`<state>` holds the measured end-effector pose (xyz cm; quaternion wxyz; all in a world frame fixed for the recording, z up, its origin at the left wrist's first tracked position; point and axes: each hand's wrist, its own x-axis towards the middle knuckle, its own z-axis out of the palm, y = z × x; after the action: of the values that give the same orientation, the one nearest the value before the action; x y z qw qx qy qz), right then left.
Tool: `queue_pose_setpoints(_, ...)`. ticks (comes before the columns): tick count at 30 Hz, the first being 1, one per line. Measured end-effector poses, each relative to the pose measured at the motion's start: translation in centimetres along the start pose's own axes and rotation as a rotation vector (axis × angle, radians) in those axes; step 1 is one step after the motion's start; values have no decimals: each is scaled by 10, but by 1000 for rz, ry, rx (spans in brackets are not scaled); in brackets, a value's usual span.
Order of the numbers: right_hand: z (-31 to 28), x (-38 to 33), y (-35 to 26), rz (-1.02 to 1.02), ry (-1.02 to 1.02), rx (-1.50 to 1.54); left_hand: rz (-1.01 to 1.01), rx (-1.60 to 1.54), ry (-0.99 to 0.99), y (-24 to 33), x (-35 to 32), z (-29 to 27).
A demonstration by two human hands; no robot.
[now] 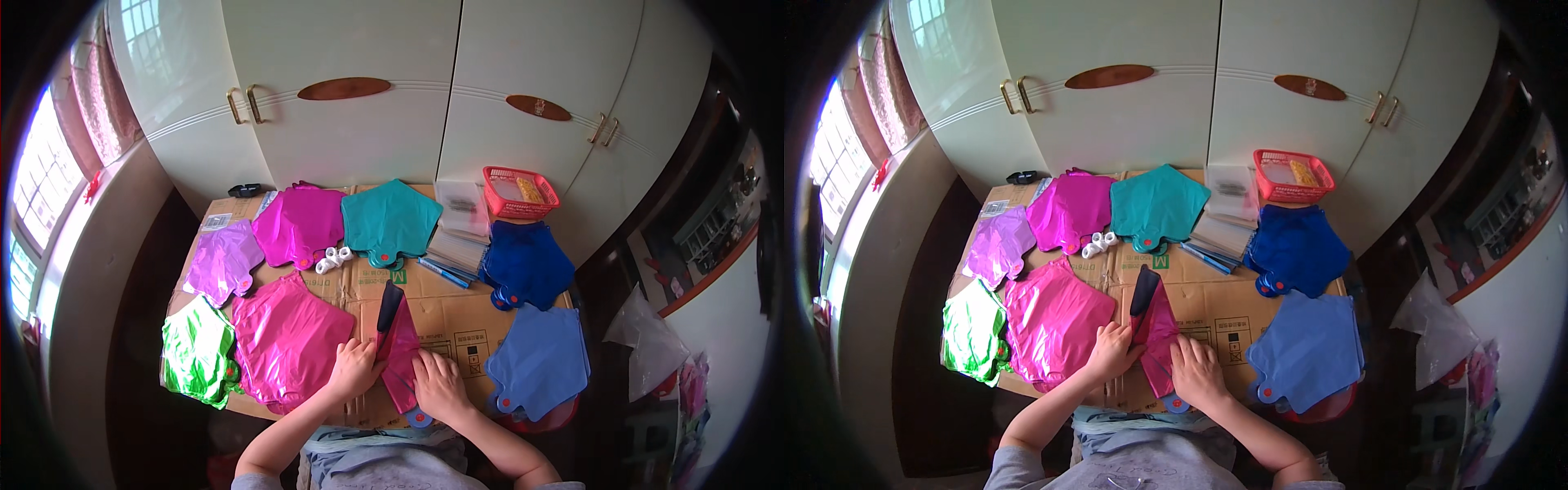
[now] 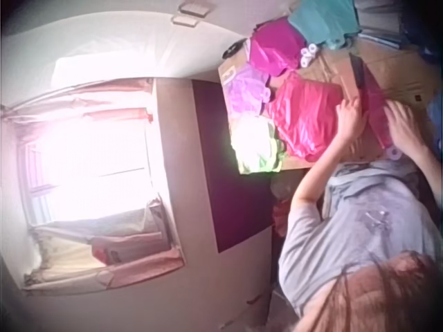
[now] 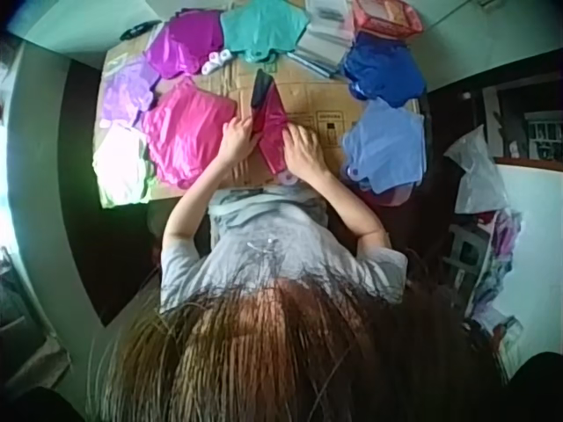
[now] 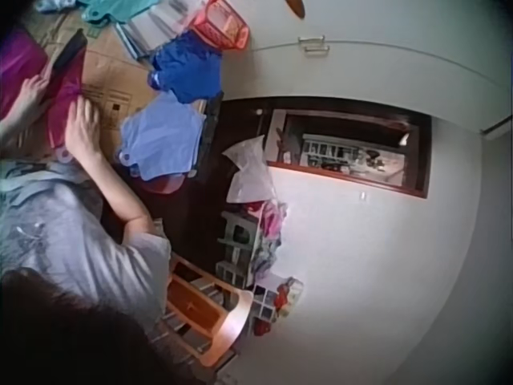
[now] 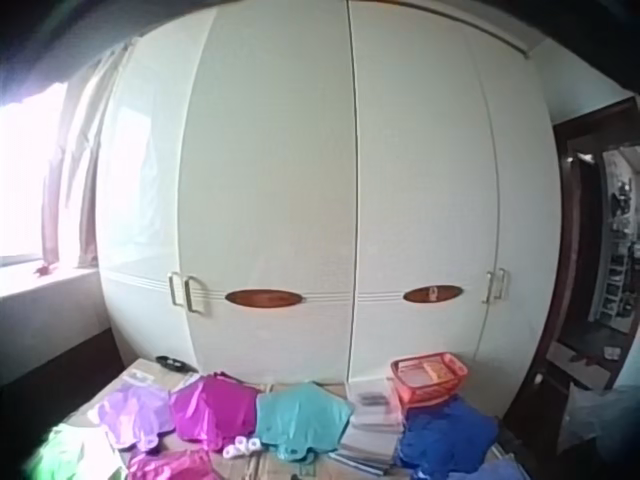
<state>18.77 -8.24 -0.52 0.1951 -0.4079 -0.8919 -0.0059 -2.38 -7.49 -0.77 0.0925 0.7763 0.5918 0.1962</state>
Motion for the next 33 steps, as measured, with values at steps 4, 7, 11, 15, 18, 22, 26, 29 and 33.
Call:
queue_pose_setpoints(4, 1, -1, 0, -2, 3, -13, 72, -2, 39, -3, 1, -2)
queue_pose_setpoints(7, 1, -1, 0, -1, 17, -12, 13, -84, 0, -2, 3, -10)
queue_pose_setpoints(11, 4, -2, 2, -10, 26, -40, -17, -107, 16, -1, 3, -7)
queue_pose_setpoints(15, 2, -1, 1, -5, 21, -26, -42, -121, -1, -2, 2, -6)
queue_pose_setpoints(18, 2, -1, 1, -7, 17, -28, -54, -121, -17, -1, 3, -8)
queue_pose_setpoints(22, 2, -2, 1, -6, 14, -36, -80, -157, -13, 2, 8, -10)
queue_pose_setpoints(26, 3, -2, 2, -2, 30, -21, -72, -101, -34, -1, 7, -8)
queue_pose_setpoints(29, 5, -2, 2, -3, 29, -20, -74, -64, -65, -1, 7, -10)
queue_pose_setpoints(33, 5, -2, 2, -1, 40, -31, -67, -58, -56, -1, 5, -8)
